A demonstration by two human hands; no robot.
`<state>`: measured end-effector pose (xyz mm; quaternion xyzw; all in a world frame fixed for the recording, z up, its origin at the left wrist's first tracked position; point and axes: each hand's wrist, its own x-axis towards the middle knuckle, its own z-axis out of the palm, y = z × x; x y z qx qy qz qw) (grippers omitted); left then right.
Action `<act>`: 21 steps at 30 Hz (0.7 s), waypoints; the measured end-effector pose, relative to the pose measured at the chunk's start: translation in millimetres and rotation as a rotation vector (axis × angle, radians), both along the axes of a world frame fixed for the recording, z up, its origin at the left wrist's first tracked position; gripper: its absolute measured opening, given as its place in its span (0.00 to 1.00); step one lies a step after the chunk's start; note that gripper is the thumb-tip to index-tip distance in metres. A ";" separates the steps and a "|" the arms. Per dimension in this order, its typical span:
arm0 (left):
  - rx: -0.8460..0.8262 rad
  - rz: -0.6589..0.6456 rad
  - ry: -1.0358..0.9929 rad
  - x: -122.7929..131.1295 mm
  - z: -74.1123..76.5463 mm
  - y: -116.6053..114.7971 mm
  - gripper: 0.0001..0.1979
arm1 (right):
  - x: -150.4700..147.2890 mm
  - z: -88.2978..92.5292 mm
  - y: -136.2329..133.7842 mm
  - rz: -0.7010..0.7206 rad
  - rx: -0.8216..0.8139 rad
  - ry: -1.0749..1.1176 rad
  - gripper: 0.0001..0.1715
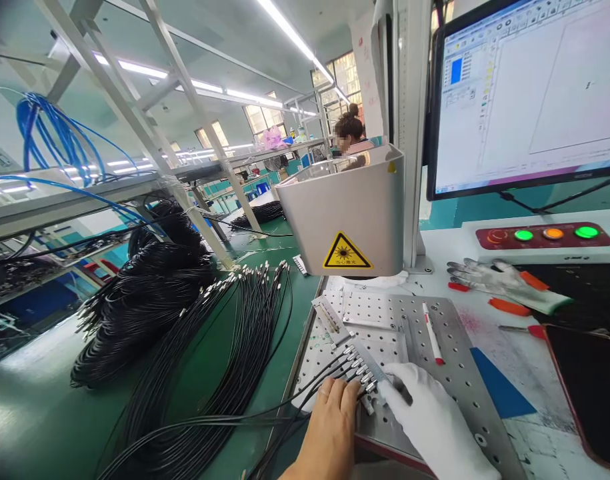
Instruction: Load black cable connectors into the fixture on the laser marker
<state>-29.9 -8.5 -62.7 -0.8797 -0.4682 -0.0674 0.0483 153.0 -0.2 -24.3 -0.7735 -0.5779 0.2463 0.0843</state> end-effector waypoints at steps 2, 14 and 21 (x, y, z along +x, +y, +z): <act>-0.099 0.037 0.024 3.0 5.2 -0.3 0.28 | -2.1 -0.9 1.4 -0.019 -0.139 0.193 0.31; -0.131 0.029 0.016 7.1 14.3 -1.1 0.32 | -9.6 -21.8 1.7 0.081 -0.100 0.067 0.41; -0.299 0.230 -0.179 12.1 0.1 -2.2 0.30 | -8.8 -33.4 -2.6 0.078 -0.013 0.077 0.43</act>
